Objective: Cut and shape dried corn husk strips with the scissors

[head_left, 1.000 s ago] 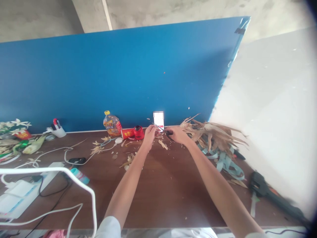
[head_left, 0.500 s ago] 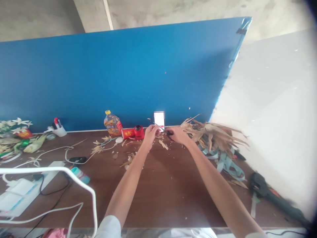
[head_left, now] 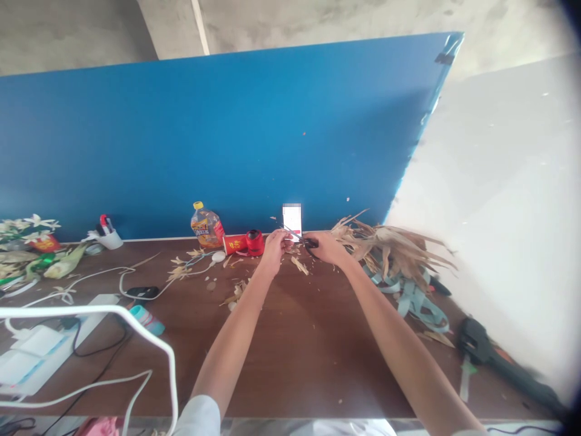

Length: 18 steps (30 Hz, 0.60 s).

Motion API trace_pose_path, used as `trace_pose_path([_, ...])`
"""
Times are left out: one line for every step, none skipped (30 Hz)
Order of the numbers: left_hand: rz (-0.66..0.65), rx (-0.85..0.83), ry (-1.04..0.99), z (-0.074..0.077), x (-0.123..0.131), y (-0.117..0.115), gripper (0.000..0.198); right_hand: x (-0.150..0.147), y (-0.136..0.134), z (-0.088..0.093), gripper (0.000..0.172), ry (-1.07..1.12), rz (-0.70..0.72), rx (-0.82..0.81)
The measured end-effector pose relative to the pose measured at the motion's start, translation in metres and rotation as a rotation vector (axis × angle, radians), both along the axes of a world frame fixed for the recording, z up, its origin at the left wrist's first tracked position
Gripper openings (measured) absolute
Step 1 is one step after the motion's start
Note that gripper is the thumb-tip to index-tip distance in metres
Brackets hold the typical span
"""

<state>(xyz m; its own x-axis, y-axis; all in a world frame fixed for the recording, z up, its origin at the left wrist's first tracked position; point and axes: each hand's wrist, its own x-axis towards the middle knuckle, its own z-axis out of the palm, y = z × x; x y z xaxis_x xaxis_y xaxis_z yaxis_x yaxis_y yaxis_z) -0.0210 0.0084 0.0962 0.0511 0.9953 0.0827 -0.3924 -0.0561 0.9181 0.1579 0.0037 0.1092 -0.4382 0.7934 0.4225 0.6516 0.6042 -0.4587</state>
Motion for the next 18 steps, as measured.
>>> trace_pose_path([-0.003,-0.001,-0.011,-0.0003,-0.0001,0.0001,0.018,0.0002,0.0002,0.0001,0.020,-0.002,0.009,-0.001])
trace_pose_path([-0.007,-0.003,-0.021,-0.0008,0.0000,0.0004,0.018,0.0004,0.0003,0.0001,0.021,-0.002,0.022,-0.002])
trace_pose_path([-0.011,-0.005,-0.030,-0.0014,0.0000,0.0007,0.018,0.0006,0.0004,0.0002,0.022,0.000,0.034,-0.002])
trace_pose_path([-0.018,-0.007,-0.039,-0.0021,0.0000,0.0011,0.018,0.0008,0.0004,0.0003,0.024,0.004,0.042,-0.001])
trace_pose_path([-0.027,-0.008,-0.047,-0.0028,0.0000,0.0015,0.019,0.0009,0.0002,0.0005,0.025,0.007,0.044,0.000])
trace_pose_path([-0.036,-0.008,-0.055,-0.0034,-0.0001,0.0018,0.019,0.0010,-0.0002,0.0008,0.026,0.009,0.043,0.001])
trace_pose_path([-0.045,-0.005,-0.060,-0.0038,-0.0003,0.0020,0.019,0.0010,-0.0008,0.0013,0.027,0.010,0.041,0.001])
trace_pose_path([-0.052,0.001,-0.063,-0.0039,-0.0005,0.0020,0.019,0.0010,-0.0015,0.0019,0.027,0.010,0.039,0.001])
trace_pose_path([-0.057,0.008,-0.062,-0.0038,-0.0006,0.0019,0.019,0.0010,-0.0023,0.0025,0.028,0.012,0.039,-0.002])
trace_pose_path([-0.058,0.016,-0.058,-0.0035,-0.0008,0.0016,0.019,0.0009,-0.0031,0.0032,0.028,0.017,0.041,-0.008])
trace_pose_path([-0.055,0.023,-0.052,-0.0029,-0.0009,0.0012,0.019,0.0010,-0.0039,0.0039,0.028,0.025,0.041,-0.017])
trace_pose_path([-0.051,0.029,-0.046,-0.0023,-0.0010,0.0008,0.019,0.0011,-0.0046,0.0046,0.028,0.037,0.039,-0.026])
trace_pose_path([-0.046,0.035,-0.040,-0.0017,-0.0010,0.0006,0.020,0.0013,-0.0051,0.0051,0.028,0.048,0.036,-0.035])
trace_pose_path([-0.038,0.037,-0.034,-0.0012,-0.0012,0.0005,0.020,0.0016,-0.0055,0.0056,0.028,0.059,0.030,-0.042])
trace_pose_path([-0.027,0.036,-0.025,-0.0009,-0.0014,0.0007,0.020,0.0019,-0.0056,0.0059,0.028,0.069,0.023,-0.047])
trace_pose_path([-0.013,0.032,-0.013,-0.0008,-0.0016,0.0012,0.020,0.0023,-0.0056,0.0061,0.027,0.079,0.016,-0.048])
trace_pose_path([0.003,0.027,0.000,-0.0009,-0.0020,0.0019,0.020,0.0028,-0.0053,0.0061,0.026,0.088,0.008,-0.045])
trace_pose_path([0.019,0.020,0.013,-0.0011,-0.0023,0.0027,0.019,0.0031,-0.0050,0.0059,0.026,0.096,-0.001,-0.040])
